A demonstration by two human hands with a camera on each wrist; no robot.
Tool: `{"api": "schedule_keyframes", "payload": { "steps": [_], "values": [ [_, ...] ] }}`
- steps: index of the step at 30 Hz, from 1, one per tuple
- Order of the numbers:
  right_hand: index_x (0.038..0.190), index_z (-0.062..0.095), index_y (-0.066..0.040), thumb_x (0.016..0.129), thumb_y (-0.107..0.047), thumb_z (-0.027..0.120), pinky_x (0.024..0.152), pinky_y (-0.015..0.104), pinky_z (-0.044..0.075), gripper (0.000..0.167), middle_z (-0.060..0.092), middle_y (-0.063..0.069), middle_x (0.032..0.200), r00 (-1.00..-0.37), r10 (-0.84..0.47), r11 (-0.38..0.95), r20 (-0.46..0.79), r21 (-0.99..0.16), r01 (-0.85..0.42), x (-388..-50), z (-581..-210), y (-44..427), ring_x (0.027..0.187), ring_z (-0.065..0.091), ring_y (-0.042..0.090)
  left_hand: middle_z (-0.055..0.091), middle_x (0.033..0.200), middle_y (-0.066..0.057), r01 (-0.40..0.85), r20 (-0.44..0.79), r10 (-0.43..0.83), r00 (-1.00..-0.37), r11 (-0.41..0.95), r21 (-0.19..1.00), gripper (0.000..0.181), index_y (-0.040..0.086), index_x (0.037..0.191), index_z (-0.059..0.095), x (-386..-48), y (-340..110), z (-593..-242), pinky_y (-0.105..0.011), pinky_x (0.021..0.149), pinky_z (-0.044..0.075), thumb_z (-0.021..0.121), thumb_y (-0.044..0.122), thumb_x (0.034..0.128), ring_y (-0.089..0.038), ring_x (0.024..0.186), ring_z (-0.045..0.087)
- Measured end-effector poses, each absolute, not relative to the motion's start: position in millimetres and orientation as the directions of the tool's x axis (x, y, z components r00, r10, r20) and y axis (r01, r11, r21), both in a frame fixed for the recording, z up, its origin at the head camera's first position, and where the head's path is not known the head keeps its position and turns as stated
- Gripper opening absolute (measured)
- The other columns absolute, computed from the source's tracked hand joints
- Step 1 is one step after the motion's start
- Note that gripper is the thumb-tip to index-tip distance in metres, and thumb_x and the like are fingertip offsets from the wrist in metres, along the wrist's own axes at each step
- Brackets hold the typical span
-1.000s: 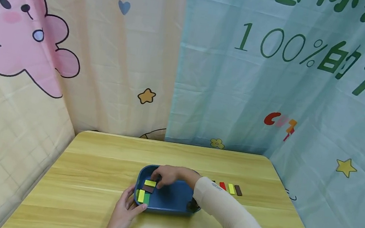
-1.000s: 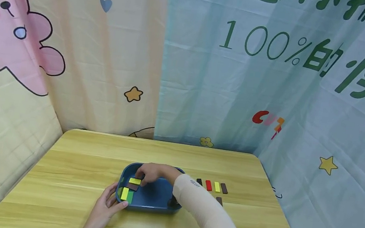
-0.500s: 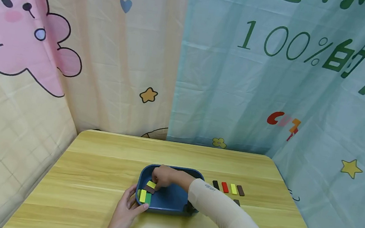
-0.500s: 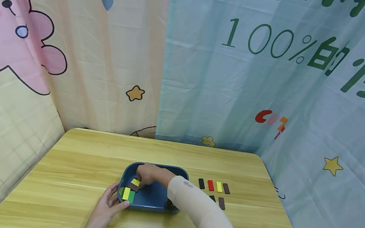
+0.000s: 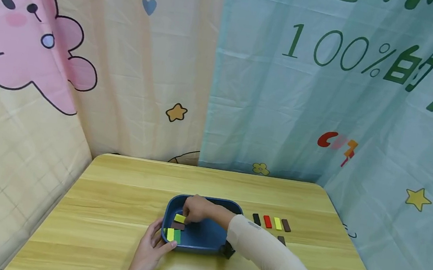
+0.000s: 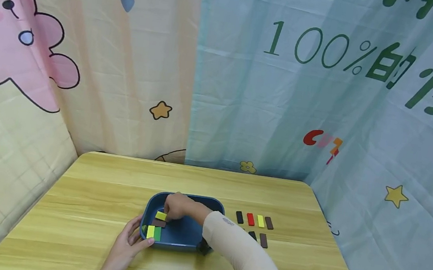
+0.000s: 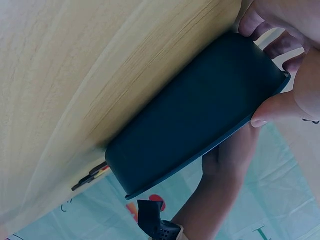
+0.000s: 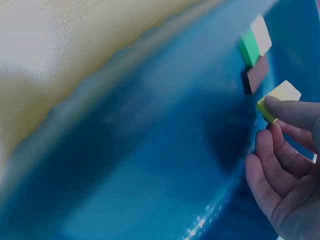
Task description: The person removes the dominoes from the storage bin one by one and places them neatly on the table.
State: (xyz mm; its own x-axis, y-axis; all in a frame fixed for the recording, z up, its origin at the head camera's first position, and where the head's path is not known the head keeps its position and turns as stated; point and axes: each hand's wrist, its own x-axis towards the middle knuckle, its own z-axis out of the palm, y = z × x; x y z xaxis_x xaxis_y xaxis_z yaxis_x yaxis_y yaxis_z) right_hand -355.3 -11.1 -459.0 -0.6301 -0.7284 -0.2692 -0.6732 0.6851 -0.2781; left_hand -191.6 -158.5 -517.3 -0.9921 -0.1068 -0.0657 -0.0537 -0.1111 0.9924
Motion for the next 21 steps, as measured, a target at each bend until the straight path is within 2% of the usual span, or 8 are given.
{"api": "schedule_keyframes", "payload": {
  "steps": [3,8,21],
  "values": [
    [0.077,0.076,-0.014,0.091,-0.017,0.081,0.056,0.019,0.043,0.016,0.058,-0.010,0.066,-0.639,-0.732,0.679,-0.237,-0.326,-0.658,-354.9,-452.8,-2.8,0.060,0.048,0.005,0.029,0.162,-0.028,-0.052,-0.064,-0.108,-0.992,-0.107,0.993,0.086,0.000,0.159,0.028,-191.0,-158.1,-517.2,-0.052,0.117,0.036,0.079,0.003,0.0903,-0.046,0.145,0.035],
    [0.083,0.076,-0.013,0.091,-0.016,0.081,0.062,0.020,0.048,0.010,0.062,-0.011,0.073,-0.647,-0.733,0.669,-0.209,-0.397,-0.629,-356.8,-447.8,13.8,0.066,0.054,0.005,0.029,0.162,-0.027,-0.064,-0.075,-0.120,-0.990,-0.094,0.993,0.086,0.001,0.160,0.028,-190.8,-158.4,-519.0,-0.054,0.117,0.035,0.079,0.005,0.0906,-0.047,0.145,0.034],
    [0.088,0.073,-0.015,0.092,-0.015,0.080,0.061,0.023,0.048,0.008,0.063,-0.010,0.073,-0.681,-0.716,0.641,-0.154,-0.531,-0.554,-353.8,-438.6,60.7,0.065,0.055,0.006,0.032,0.162,-0.025,-0.058,-0.068,-0.123,-0.990,-0.083,0.995,0.084,0.002,0.159,0.032,-191.2,-157.0,-520.6,-0.052,0.117,0.037,0.080,0.005,0.0905,-0.045,0.145,0.036]
  ]
}}
